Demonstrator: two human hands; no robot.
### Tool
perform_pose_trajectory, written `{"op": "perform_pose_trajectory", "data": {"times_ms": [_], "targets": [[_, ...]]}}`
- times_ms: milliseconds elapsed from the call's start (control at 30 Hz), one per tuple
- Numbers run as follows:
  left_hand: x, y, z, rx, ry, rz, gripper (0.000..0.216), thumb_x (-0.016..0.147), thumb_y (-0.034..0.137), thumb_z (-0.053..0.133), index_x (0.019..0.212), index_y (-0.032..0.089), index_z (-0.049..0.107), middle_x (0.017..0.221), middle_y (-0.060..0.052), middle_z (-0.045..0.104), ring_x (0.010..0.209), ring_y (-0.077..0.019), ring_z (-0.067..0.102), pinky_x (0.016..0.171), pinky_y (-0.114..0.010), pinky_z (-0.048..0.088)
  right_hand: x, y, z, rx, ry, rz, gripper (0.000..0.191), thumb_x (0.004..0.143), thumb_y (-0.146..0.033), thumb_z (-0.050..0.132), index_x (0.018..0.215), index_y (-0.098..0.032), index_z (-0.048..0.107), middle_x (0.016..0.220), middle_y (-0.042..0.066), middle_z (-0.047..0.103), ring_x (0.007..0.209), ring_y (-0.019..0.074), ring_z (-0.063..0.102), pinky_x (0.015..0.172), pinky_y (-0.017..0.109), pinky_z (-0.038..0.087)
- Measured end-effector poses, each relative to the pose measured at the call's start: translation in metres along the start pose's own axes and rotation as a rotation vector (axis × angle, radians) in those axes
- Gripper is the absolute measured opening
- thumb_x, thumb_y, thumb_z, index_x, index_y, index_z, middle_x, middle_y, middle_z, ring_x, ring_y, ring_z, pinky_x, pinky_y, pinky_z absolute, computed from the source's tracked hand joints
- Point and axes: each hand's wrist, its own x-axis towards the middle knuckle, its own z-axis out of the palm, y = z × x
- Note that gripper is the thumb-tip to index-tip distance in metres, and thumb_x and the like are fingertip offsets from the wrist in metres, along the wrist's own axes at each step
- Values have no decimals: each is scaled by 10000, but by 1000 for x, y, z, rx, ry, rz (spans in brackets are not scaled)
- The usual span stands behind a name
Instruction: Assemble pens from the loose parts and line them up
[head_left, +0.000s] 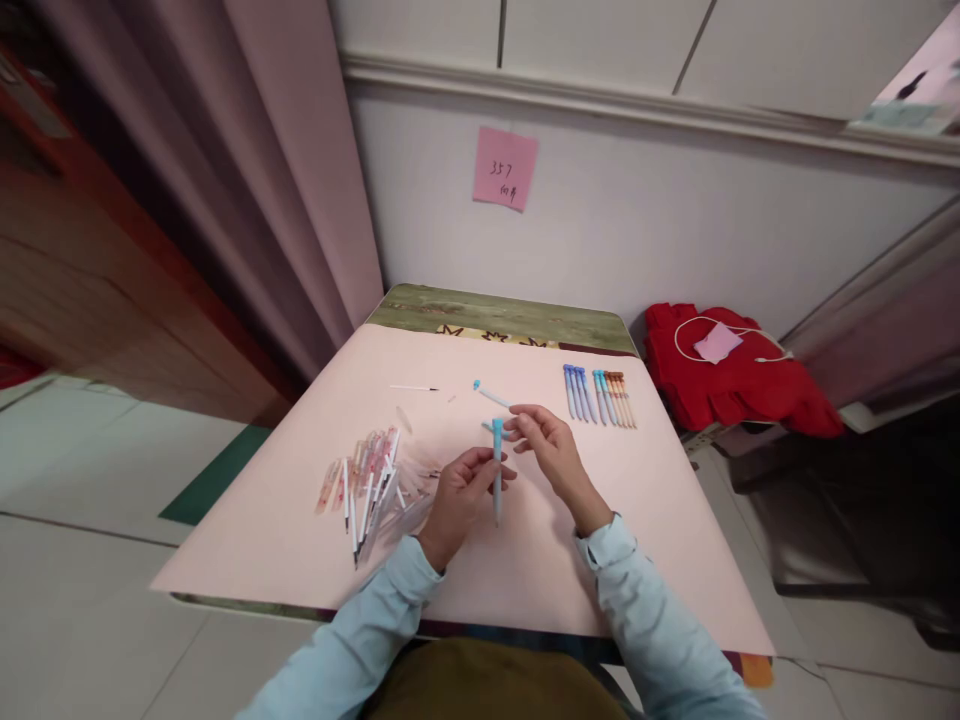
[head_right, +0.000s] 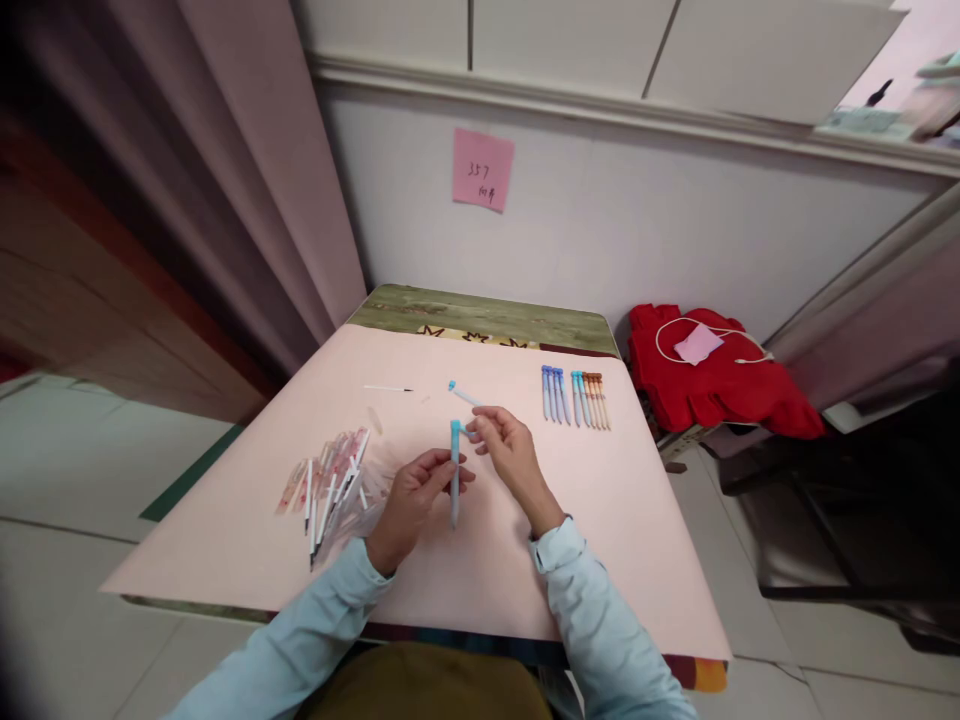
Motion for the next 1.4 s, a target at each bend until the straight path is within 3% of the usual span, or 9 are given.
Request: {"op": "perform_pose_trajectory", "data": {"times_ms": [67, 233, 400, 567, 833, 967, 1200, 1400], "targets": [[2, 7, -1, 13, 81, 39, 316, 813, 413, 671, 973, 142, 697, 849, -97, 732, 726, -164, 626, 664, -271, 485, -12, -1, 1, -60, 76, 14, 326, 850, -490, 614, 945, -182, 665, 785, 39, 685, 672, 144, 615, 570, 242, 488], [8, 10, 0, -59, 275, 11, 334, 726, 424, 746, 900, 141, 712, 842, -57, 694, 716, -134, 598, 614, -231, 466, -45, 5, 18, -365, 38, 18, 211, 771, -397, 716, 838, -197, 699, 692, 12, 687, 582, 141, 589, 554, 248, 459], [10, 4, 5, -91, 296, -16, 398, 678, 461, 770, 894, 133, 705, 771, -31, 663, 637, -117, 574, 563, -228, 460, -54, 10, 30, -419, 65, 11, 140, 819, -340, 656, 782, -209, 688, 701, 8, 704, 591, 144, 614, 569, 244, 458], [15, -2, 7, -53, 277, 19, 376, 697, 461, 762, 875, 134, 703, 757, -33, 665, 620, -115, 568, 561, -231, 458, -51, 14, 26, -414, 86, 12, 194, 824, -392, 660, 767, -206, 670, 658, 0, 678, 559, 138, 582, 540, 239, 427], [29, -2, 15, -10, 205, 18, 374, 733, 428, 734, 972, 143, 694, 816, -39, 670, 664, -125, 581, 600, -243, 488, -43, 19, 17, -452, 133, 0, 132, 812, -322, 630, 752, -207, 650, 636, -6, 661, 541, 137, 572, 530, 236, 417], [19, -6, 9, 205, 136, 52, 357, 793, 424, 676, 1043, 169, 689, 856, -54, 693, 712, -158, 613, 638, -275, 511, -30, 22, -14, -489, 269, -7, 166, 797, -364, 626, 763, -203, 646, 648, 1, 659, 558, 150, 584, 561, 248, 445], [-19, -31, -14, 466, 16, 114, 204, 799, 412, 647, 843, 237, 743, 826, -57, 727, 790, -237, 661, 744, -348, 531, 21, 28, -104, -802, 557, 32, 230, 769, -422, 601, 769, -207, 682, 666, 21, 694, 627, 201, 632, 643, 294, 442], [-16, -32, -15, 500, 5, 116, 182, 811, 389, 635, 842, 242, 737, 809, -54, 726, 768, -238, 662, 746, -350, 530, 54, 35, -143, -1022, 617, 174, 198, 761, -369, 573, 762, -212, 693, 710, 38, 710, 686, 214, 637, 636, 287, 399]]}}
